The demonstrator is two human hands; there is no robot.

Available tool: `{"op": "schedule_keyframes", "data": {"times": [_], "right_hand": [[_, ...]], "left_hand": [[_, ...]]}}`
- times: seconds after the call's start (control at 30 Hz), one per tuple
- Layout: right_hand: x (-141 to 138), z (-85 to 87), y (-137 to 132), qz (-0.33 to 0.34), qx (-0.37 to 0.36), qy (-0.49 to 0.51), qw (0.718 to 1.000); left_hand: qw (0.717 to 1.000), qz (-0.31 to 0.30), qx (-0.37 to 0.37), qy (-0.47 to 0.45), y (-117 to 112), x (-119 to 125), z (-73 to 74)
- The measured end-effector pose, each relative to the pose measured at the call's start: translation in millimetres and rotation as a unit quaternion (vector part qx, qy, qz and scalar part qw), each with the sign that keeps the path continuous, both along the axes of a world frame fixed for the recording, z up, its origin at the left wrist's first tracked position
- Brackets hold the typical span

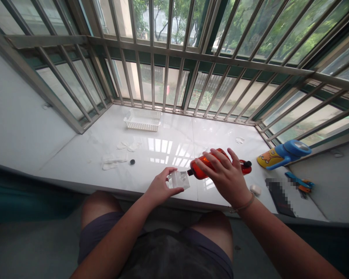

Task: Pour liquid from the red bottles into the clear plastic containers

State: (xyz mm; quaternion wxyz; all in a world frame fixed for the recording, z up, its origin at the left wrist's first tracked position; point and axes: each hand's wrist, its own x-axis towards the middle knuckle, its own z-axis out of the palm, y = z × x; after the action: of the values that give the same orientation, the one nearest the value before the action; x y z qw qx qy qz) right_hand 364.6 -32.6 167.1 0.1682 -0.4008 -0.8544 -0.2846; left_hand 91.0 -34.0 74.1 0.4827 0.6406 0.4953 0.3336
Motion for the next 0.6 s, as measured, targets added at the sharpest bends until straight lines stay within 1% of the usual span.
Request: {"op": "schedule_keyframes", "data": {"times": [0.33, 0.6], "right_hand": [[-3.5, 7.0, 0.9, 0.003, 0.017, -0.019, 1.000], [-3.6, 8.8, 2.8, 0.008, 0.009, -0.019, 1.000]], "left_hand": [[1.000, -0.001, -0.010, -0.004, 1.0, -0.1, 1.8], [1.000, -0.006, -0.007, -0.005, 1.4, 1.0, 3.4]]}}
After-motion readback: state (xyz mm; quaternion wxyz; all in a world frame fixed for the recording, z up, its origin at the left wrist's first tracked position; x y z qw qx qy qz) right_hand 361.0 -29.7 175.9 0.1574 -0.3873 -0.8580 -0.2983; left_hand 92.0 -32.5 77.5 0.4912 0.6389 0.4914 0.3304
